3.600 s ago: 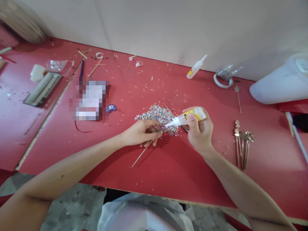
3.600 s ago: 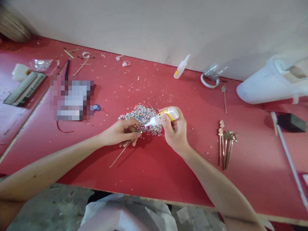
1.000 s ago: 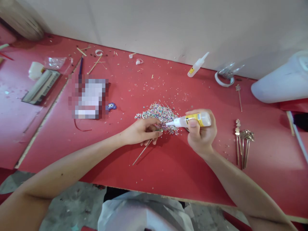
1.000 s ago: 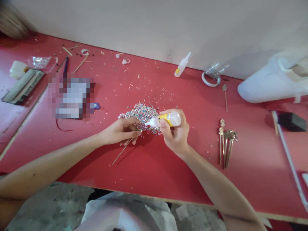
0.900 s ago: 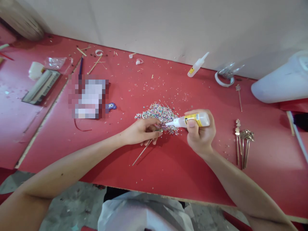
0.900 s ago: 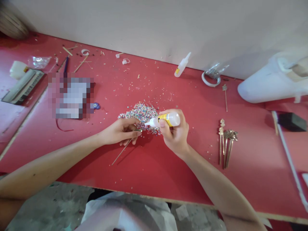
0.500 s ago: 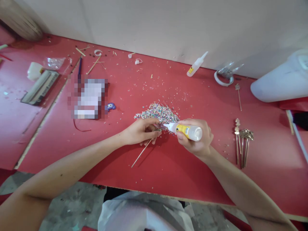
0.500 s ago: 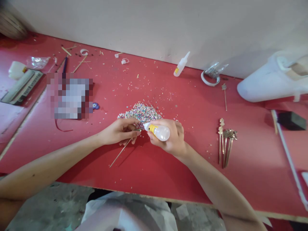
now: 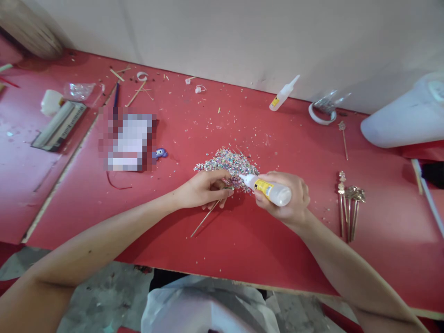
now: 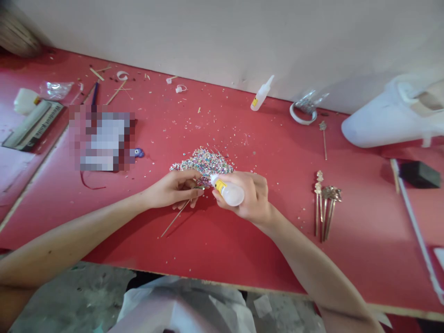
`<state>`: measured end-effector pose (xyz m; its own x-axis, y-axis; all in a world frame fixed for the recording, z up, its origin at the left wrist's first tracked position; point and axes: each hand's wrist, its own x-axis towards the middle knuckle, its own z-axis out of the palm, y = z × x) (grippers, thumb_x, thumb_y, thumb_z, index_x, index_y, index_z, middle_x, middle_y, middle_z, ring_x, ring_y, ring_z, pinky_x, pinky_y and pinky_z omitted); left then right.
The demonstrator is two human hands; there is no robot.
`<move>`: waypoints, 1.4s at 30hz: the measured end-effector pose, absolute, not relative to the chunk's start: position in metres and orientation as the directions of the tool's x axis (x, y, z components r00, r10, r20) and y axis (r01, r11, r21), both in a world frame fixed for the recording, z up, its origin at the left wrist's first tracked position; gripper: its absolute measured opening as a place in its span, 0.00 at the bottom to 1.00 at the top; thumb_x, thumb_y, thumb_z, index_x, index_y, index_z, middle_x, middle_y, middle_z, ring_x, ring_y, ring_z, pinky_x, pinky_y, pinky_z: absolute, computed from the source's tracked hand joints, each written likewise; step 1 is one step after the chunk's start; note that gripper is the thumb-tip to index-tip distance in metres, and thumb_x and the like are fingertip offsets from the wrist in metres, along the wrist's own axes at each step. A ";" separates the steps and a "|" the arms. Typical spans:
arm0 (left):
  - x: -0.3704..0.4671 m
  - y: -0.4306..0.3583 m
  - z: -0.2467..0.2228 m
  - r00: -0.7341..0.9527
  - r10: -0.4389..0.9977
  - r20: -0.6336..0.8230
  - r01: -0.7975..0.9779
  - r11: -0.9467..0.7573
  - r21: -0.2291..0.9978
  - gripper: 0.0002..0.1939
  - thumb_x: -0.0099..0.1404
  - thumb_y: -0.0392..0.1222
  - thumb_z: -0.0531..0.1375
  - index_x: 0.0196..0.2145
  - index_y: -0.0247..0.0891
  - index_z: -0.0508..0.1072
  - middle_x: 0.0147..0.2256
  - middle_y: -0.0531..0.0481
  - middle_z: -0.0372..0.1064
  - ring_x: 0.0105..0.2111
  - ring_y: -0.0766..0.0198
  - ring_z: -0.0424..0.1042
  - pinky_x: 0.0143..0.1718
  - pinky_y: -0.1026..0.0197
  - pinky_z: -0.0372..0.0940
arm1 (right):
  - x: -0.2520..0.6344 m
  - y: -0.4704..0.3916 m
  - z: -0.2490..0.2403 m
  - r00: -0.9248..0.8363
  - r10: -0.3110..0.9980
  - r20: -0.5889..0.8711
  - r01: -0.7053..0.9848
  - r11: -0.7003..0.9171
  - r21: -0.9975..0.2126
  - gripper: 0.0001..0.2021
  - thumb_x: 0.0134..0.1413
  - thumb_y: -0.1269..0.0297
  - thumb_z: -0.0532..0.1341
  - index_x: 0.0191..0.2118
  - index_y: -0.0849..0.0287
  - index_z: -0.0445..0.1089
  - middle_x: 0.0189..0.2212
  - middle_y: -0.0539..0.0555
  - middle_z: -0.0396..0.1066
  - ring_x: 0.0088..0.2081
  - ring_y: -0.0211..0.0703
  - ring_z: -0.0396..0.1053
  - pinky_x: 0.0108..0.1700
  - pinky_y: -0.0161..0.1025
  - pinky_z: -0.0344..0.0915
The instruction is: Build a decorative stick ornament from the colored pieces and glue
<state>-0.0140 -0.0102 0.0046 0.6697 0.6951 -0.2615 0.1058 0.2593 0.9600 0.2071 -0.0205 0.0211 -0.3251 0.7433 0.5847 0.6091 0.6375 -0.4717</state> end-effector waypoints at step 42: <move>-0.018 -0.010 0.003 0.721 0.663 -0.200 0.040 0.248 0.968 0.08 0.65 0.40 0.59 0.39 0.35 0.64 0.23 0.55 0.71 0.17 0.75 0.62 0.18 0.72 0.59 | 0.199 0.004 0.004 -0.053 0.994 0.093 -0.043 0.090 -0.995 0.14 0.59 0.48 0.58 0.34 0.55 0.67 0.16 0.42 0.51 0.13 0.30 0.42 0.15 0.33 0.43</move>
